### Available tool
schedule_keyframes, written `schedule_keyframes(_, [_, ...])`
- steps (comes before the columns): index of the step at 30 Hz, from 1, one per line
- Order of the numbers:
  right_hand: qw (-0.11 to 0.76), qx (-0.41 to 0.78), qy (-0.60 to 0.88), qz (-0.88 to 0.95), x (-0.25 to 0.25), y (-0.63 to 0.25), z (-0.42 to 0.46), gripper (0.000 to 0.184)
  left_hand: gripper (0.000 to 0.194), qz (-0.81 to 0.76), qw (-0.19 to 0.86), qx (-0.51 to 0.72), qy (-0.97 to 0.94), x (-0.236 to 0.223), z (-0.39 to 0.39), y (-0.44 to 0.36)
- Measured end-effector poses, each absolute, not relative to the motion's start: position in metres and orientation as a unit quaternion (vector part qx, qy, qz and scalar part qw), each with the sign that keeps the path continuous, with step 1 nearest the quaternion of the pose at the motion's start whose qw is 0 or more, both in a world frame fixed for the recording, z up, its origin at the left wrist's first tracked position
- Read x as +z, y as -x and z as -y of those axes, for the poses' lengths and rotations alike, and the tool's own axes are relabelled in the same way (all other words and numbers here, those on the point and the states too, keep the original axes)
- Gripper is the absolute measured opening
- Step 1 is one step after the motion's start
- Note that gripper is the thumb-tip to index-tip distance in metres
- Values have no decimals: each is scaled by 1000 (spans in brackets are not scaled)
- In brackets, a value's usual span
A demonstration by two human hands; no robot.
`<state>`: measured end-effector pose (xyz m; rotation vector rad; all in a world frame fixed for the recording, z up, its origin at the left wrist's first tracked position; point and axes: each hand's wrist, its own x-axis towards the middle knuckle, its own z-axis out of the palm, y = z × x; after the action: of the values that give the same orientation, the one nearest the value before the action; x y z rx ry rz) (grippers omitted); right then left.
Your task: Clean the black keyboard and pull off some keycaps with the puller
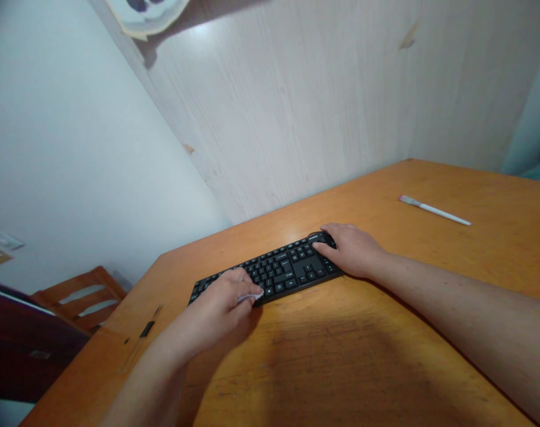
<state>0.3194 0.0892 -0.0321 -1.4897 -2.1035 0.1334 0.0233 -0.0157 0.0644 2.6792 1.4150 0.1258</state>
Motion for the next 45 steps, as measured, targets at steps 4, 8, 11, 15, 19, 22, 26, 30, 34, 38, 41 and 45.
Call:
schedule_keyframes(4, [270,50,557,784,-32,-319,-90,56,23,-510,11,103,-854,60,-6,-3])
schedule_keyframes(8, [270,46,554,786,-32,-319,-90,57,24,-550,-28,78,-831,63,-26,7])
schedule_keyframes(11, [274,47,552,786,-33,-319,-90,55,25,-565,-42,45,-823,67,-38,6])
schedule_keyframes(15, [279,47,555,782,-32,-318,-89,56,27,-580,-51,12,-813,65,-54,1])
schedule_keyframes(19, [275,44,557,782,-32,-318,-88,55,28,-584,-43,7,-810,55,-62,-1])
schedule_keyframes(22, [272,45,558,783,-32,-318,-88,53,26,-580,-36,4,-814,48,-62,-1])
schedule_keyframes(26, [272,46,557,783,-31,-319,-88,52,24,-563,-34,-2,-826,48,-57,-1])
schedule_keyframes(30, [274,52,557,782,-31,-319,-87,54,25,-557,-35,-22,-829,53,-53,-5])
schedule_keyframes(34, [271,51,558,782,-31,-319,-87,57,25,-558,-49,-43,-827,57,-49,-12])
schedule_keyframes(38, [275,49,558,782,-30,-319,-87,56,26,-557,-57,-48,-827,60,-43,-19])
schedule_keyframes(41, [279,50,556,781,-30,-319,-87,54,26,-548,-45,-56,-834,65,-38,-24])
schedule_keyframes(45, [276,50,558,781,-29,-318,-86,56,24,-540,-38,-72,-838,67,-35,-27])
